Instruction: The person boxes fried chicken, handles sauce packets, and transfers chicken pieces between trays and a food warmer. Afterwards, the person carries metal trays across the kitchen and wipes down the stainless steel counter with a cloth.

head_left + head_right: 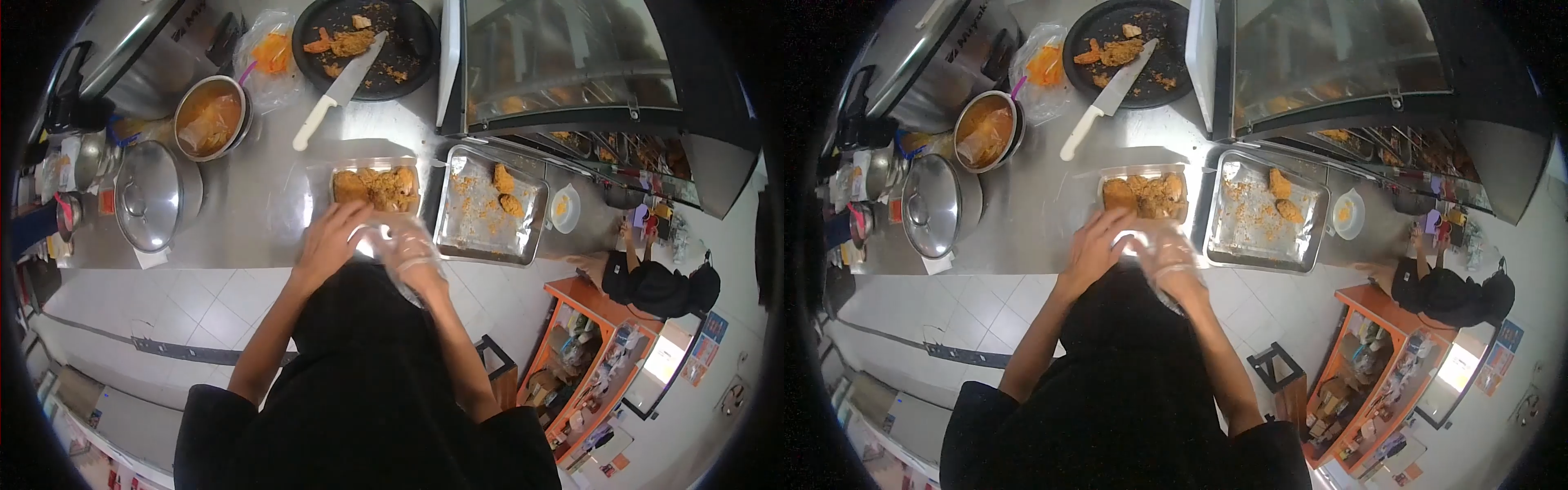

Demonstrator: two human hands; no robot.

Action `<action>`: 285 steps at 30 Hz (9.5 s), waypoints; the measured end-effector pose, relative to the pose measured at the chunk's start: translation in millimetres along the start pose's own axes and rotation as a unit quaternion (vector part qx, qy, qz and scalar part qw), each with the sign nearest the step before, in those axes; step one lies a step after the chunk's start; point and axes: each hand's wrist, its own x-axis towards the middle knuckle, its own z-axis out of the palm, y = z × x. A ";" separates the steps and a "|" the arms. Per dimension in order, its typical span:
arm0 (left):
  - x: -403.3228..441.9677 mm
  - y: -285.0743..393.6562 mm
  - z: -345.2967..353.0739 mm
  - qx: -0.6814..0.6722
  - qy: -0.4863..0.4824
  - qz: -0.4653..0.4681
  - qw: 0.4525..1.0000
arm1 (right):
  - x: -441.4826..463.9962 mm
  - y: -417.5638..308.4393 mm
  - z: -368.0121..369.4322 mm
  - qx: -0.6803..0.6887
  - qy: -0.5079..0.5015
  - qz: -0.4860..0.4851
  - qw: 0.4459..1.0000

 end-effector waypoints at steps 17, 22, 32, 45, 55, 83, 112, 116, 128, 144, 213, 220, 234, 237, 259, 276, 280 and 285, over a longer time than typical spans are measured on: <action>31.5 2.6 -55.4 0.003 0.096 -0.158 0.983 | -57.5 -29.2 -35.9 0.217 -0.187 -0.101 0.953; 177.6 -16.2 -71.5 0.055 0.289 -0.007 0.956 | -18.9 -43.2 -63.9 0.149 0.124 -0.165 0.967; 156.3 -5.2 -76.6 -0.188 0.313 -0.084 0.927 | 64.8 77.5 -33.9 0.046 0.352 -0.121 0.927; 13.4 -68.9 71.0 -0.054 0.007 -0.225 0.973 | 83.9 100.9 61.0 0.073 0.232 0.234 0.941; -14.0 -74.5 79.8 -0.144 0.079 -0.184 0.969 | 50.2 114.0 88.2 0.070 0.334 0.080 0.937; -11.2 286.7 291.5 -0.193 0.012 -0.102 0.976 | -163.9 394.8 -128.8 0.428 0.418 0.143 0.788; 67.3 513.1 608.9 -0.078 -0.204 -0.237 0.946 | -225.8 844.0 -544.5 0.278 0.562 0.099 0.773; 47.3 525.7 622.5 0.003 -0.189 -0.254 0.948 | -211.1 868.1 -602.6 0.296 0.488 0.122 0.812; -8.8 505.3 626.9 0.045 -0.113 -0.332 0.935 | -185.7 921.5 -591.7 0.270 0.551 0.114 0.781; -53.9 459.4 589.3 0.047 0.122 -0.416 0.900 | -197.0 814.3 -458.2 0.425 0.160 0.119 0.883; 31.1 331.6 271.4 -0.329 0.063 -0.060 0.940 | -22.7 271.5 -202.4 0.825 -0.301 -0.074 0.473; 31.8 344.0 249.6 -0.347 -0.006 -0.002 0.938 | -4.9 232.8 -233.7 0.724 -0.050 -0.136 0.675; 32.4 286.2 226.4 -0.215 0.181 -0.129 0.951 | 7.5 267.3 -408.1 -0.208 0.707 -0.166 0.655; 14.9 268.5 211.3 -0.172 0.213 -0.140 0.952 | 5.5 281.8 -413.9 -0.186 0.717 -0.130 0.660; -64.2 252.7 223.0 -0.098 0.264 -0.236 0.930 | 123.3 118.8 -294.3 0.594 0.289 0.007 0.751; -15.8 276.2 237.4 -0.107 0.227 -0.169 0.953 | 68.7 199.0 -341.8 0.433 0.239 0.034 0.869; 13.2 285.1 229.7 -0.124 0.243 -0.127 0.954 | 45.5 228.6 -365.5 0.336 0.255 -0.061 0.904; 61.1 277.9 227.1 -0.116 0.277 -0.140 0.944 | 52.5 267.7 -394.1 0.307 0.248 -0.038 0.918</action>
